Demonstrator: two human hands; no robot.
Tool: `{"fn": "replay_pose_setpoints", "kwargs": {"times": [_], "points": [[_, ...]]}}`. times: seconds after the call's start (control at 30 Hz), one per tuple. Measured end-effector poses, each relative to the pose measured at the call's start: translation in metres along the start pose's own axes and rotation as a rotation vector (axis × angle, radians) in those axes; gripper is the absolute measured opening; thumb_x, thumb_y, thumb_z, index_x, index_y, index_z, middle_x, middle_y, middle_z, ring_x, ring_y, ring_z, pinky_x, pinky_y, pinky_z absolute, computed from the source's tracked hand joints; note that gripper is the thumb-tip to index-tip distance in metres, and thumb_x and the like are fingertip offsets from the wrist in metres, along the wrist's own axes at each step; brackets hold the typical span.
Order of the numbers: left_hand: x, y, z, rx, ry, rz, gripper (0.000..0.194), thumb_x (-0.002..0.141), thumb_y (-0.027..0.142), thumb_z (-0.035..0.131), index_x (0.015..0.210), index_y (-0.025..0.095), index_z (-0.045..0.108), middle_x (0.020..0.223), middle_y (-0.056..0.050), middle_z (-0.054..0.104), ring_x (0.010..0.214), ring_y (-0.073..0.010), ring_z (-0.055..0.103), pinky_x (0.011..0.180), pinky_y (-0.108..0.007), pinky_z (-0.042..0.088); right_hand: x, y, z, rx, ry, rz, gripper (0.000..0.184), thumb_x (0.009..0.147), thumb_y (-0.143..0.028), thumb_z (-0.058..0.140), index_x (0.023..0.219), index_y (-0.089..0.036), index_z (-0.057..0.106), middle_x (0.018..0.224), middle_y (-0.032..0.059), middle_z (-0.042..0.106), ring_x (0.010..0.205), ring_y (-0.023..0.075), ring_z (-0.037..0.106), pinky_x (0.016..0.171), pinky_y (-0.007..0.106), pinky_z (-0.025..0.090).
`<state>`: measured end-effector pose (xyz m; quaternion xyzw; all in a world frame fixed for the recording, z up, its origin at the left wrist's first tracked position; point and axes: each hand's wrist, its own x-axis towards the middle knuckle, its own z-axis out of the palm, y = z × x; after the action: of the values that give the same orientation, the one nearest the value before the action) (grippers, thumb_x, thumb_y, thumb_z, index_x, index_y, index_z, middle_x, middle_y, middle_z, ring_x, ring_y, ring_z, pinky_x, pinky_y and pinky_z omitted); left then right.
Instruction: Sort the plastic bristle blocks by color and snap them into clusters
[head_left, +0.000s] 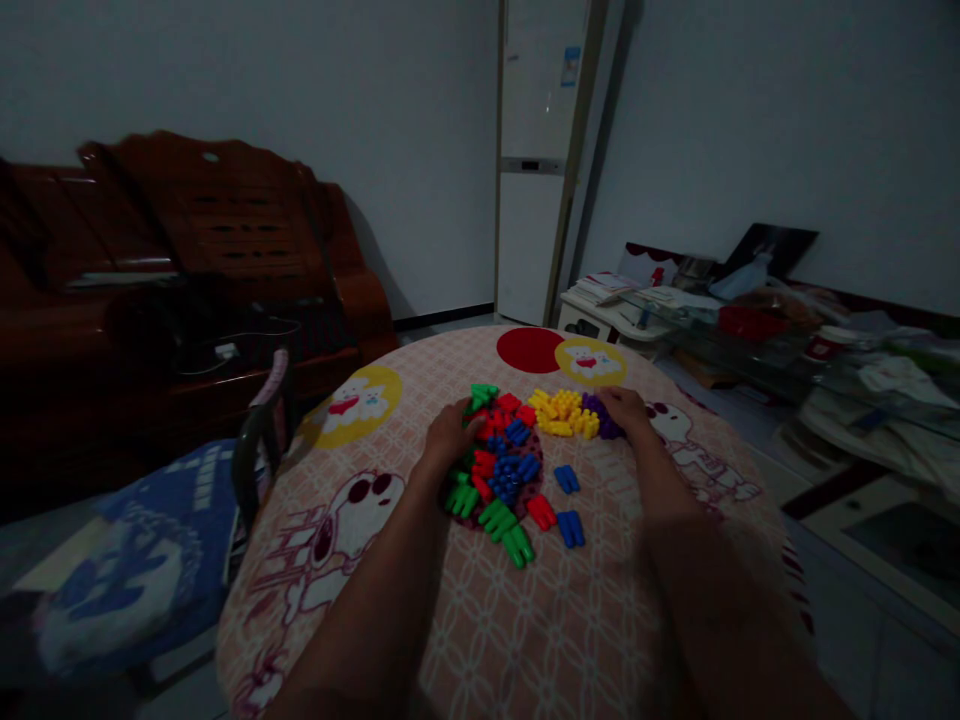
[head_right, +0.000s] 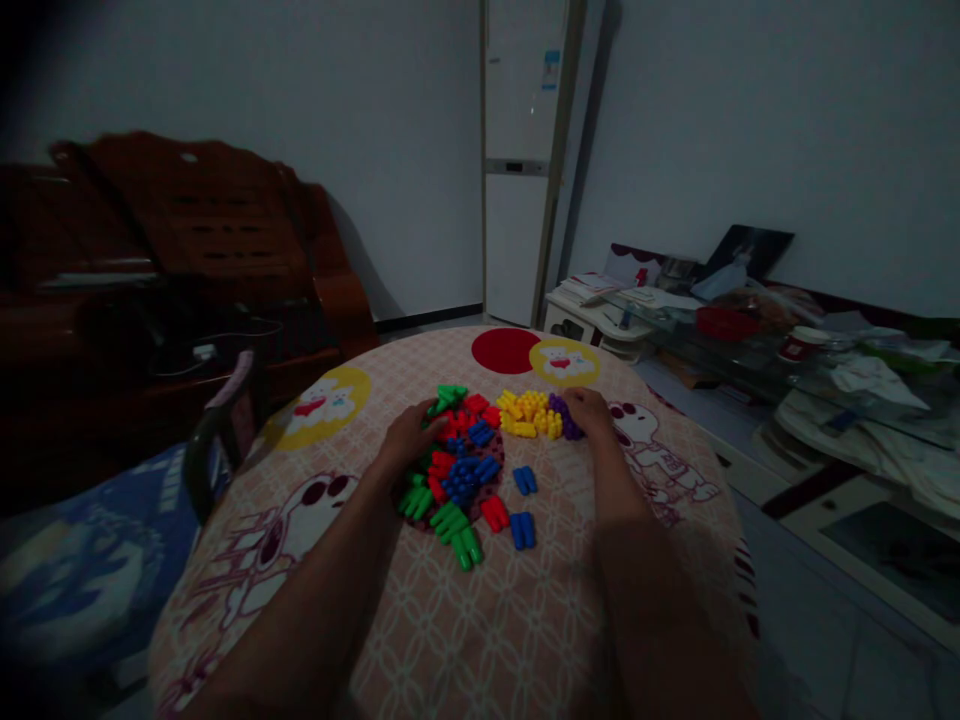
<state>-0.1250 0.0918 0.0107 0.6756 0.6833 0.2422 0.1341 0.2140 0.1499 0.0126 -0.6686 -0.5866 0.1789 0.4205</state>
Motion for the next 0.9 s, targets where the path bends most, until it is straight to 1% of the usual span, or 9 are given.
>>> {"fn": "replay_pose_setpoints", "kwargs": {"times": [0.1,0.2,0.37,0.5,0.63,0.7,0.77,0.83,0.9], "points": [[0.003,0.004,0.008,-0.156,-0.011,0.064,0.05,0.091,0.039,0.055,0.136,0.018,0.057,0.128,-0.014,0.067,0.119,-0.0288,0.063,0.103,-0.041,0.047,-0.011,-0.031,0.037,0.111,-0.143,-0.094,0.022,0.071,-0.039,0.07,0.083,-0.022,0.078,0.09,0.0029,0.077,0.091,0.0226,0.069,0.089,0.037,0.051],[0.007,0.003,0.012,-0.358,-0.006,0.086,0.044,0.092,0.043,0.052,0.128,0.019,0.063,0.128,-0.01,0.068,0.119,-0.0278,0.063,0.103,-0.041,0.048,-0.028,-0.057,0.064,0.218,-0.314,-0.161,0.028,0.07,-0.036,0.074,0.093,-0.022,0.078,0.097,0.0031,0.077,0.094,0.0227,0.069,0.092,0.039,0.051],[0.01,-0.004,0.004,-0.783,0.025,-0.046,0.053,0.09,0.051,0.054,0.131,0.018,0.062,0.138,-0.01,0.063,0.126,-0.0266,0.059,0.106,-0.04,0.048,-0.057,-0.092,0.097,0.426,-0.589,-0.255,0.035,0.075,-0.031,0.072,0.108,-0.019,0.075,0.109,0.0048,0.075,0.103,0.0224,0.068,0.097,0.04,0.051],[0.009,-0.016,-0.007,-0.968,0.018,-0.06,0.064,0.088,0.054,0.057,0.138,0.015,0.056,0.14,-0.013,0.061,0.126,-0.0275,0.059,0.107,-0.041,0.048,-0.082,-0.121,0.111,0.476,-0.693,-0.445,0.04,0.074,-0.026,0.073,0.114,-0.023,0.074,0.123,0.0034,0.071,0.12,0.0241,0.062,0.109,0.043,0.043],[0.011,-0.028,-0.011,-0.988,0.097,-0.142,0.063,0.092,0.05,0.052,0.144,0.015,0.049,0.144,-0.014,0.057,0.126,-0.0252,0.059,0.104,-0.038,0.05,-0.099,-0.14,0.104,0.533,-0.821,-0.576,0.032,0.079,-0.028,0.067,0.109,-0.026,0.076,0.129,0.0008,0.069,0.123,0.0241,0.06,0.11,0.043,0.043],[0.014,-0.031,-0.012,-0.901,0.152,-0.225,0.062,0.094,0.049,0.047,0.146,0.015,0.046,0.147,-0.014,0.054,0.128,-0.025,0.057,0.104,-0.038,0.05,-0.097,-0.137,0.091,0.571,-0.786,-0.524,0.03,0.079,-0.03,0.065,0.106,-0.026,0.077,0.129,0.0012,0.069,0.117,0.0246,0.064,0.102,0.042,0.05],[0.014,-0.027,-0.013,-0.746,0.18,-0.227,0.064,0.092,0.051,0.05,0.145,0.015,0.048,0.147,-0.015,0.053,0.131,-0.027,0.054,0.107,-0.04,0.047,-0.089,-0.126,0.075,0.582,-0.629,-0.389,0.032,0.077,-0.03,0.064,0.105,-0.024,0.078,0.121,0.003,0.072,0.105,0.0234,0.068,0.086,0.037,0.058],[0.011,-0.016,-0.015,-0.538,0.143,-0.093,0.067,0.085,0.054,0.061,0.139,0.016,0.054,0.146,-0.016,0.053,0.135,-0.0311,0.049,0.112,-0.043,0.042,-0.077,-0.107,0.06,0.567,-0.418,-0.211,0.032,0.075,-0.03,0.063,0.101,-0.021,0.077,0.107,0.0048,0.076,0.091,0.0205,0.07,0.07,0.031,0.06],[0.004,0.003,-0.014,-0.31,0.047,0.096,0.066,0.074,0.053,0.074,0.129,0.019,0.064,0.149,-0.015,0.049,0.139,-0.0359,0.044,0.115,-0.048,0.037,-0.067,-0.085,0.048,0.56,-0.266,-0.038,0.031,0.072,-0.029,0.062,0.097,-0.018,0.077,0.097,0.0059,0.077,0.074,0.0168,0.068,0.053,0.024,0.055]]}}
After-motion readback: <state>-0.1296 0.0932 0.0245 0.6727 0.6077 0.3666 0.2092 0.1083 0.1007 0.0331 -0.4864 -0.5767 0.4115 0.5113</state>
